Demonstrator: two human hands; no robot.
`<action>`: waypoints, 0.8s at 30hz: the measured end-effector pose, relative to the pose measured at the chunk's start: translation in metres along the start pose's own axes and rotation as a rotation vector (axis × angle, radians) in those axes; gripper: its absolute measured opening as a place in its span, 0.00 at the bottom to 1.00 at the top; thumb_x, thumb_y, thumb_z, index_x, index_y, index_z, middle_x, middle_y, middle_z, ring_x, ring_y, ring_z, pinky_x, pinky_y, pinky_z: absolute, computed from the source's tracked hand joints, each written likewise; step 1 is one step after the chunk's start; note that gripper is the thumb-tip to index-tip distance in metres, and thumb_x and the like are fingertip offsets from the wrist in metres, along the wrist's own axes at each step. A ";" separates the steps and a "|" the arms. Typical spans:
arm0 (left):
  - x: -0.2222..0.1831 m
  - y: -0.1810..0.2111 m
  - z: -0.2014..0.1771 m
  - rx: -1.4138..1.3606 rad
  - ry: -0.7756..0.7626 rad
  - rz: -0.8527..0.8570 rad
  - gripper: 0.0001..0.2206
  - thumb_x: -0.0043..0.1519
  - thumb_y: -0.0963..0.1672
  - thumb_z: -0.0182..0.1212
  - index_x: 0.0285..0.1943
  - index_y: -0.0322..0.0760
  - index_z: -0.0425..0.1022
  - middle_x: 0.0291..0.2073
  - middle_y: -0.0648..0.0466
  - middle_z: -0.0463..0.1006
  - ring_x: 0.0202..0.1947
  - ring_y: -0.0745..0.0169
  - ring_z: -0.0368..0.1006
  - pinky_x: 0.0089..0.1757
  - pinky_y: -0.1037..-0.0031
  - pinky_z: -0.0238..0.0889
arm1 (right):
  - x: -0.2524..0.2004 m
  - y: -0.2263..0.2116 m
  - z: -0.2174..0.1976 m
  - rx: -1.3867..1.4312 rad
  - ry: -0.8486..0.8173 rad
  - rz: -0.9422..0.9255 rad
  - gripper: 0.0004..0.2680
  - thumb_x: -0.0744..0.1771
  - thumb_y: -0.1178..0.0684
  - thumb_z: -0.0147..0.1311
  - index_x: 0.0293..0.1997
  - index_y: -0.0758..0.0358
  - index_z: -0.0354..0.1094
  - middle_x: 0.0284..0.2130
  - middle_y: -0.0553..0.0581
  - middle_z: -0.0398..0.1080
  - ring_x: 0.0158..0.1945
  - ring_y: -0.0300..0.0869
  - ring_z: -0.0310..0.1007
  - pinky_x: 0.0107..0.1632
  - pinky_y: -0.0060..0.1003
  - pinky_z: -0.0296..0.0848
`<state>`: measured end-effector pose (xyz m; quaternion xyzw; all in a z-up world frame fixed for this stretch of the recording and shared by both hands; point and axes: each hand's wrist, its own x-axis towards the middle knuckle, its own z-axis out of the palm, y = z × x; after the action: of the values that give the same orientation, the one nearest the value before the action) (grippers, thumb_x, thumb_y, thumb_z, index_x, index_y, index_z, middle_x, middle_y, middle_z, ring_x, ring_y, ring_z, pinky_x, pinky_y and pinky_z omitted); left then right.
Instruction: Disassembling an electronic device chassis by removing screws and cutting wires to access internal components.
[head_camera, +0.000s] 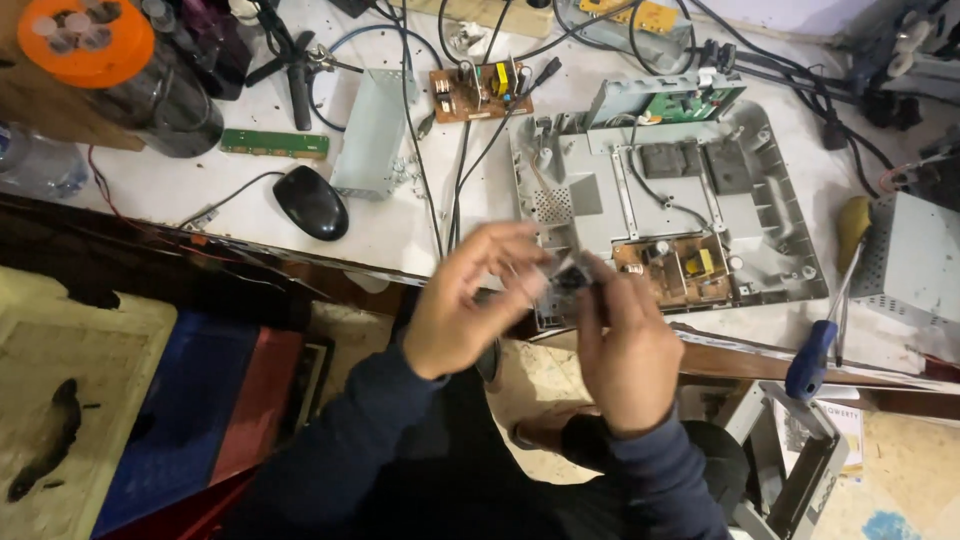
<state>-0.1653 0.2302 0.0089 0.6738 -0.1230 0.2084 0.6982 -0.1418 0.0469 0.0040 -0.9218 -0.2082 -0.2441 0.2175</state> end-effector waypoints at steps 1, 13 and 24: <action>0.004 -0.007 -0.008 0.027 0.045 -0.002 0.20 0.64 0.45 0.65 0.63 0.33 0.72 0.43 0.43 0.82 0.41 0.57 0.77 0.41 0.70 0.72 | 0.006 -0.001 -0.007 0.075 -0.012 0.042 0.05 0.67 0.55 0.61 0.45 0.56 0.75 0.29 0.54 0.73 0.33 0.54 0.77 0.33 0.48 0.74; 0.055 -0.037 -0.043 0.664 0.018 0.175 0.11 0.66 0.37 0.58 0.56 0.35 0.77 0.40 0.46 0.77 0.39 0.48 0.72 0.40 0.65 0.71 | 0.027 0.015 -0.018 0.442 -0.163 0.363 0.07 0.70 0.52 0.55 0.40 0.64 0.73 0.27 0.61 0.79 0.38 0.57 0.82 0.37 0.49 0.75; 0.108 -0.078 -0.061 1.033 -0.405 0.269 0.11 0.59 0.36 0.59 0.45 0.40 0.84 0.37 0.50 0.71 0.40 0.44 0.65 0.42 0.55 0.65 | 0.027 0.004 -0.010 0.358 -0.205 0.294 0.07 0.68 0.49 0.58 0.38 0.61 0.71 0.25 0.64 0.76 0.36 0.65 0.78 0.35 0.62 0.72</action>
<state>-0.0406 0.3036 -0.0153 0.9327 -0.2212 0.1950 0.2077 -0.1219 0.0460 0.0255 -0.9088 -0.1327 -0.0743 0.3884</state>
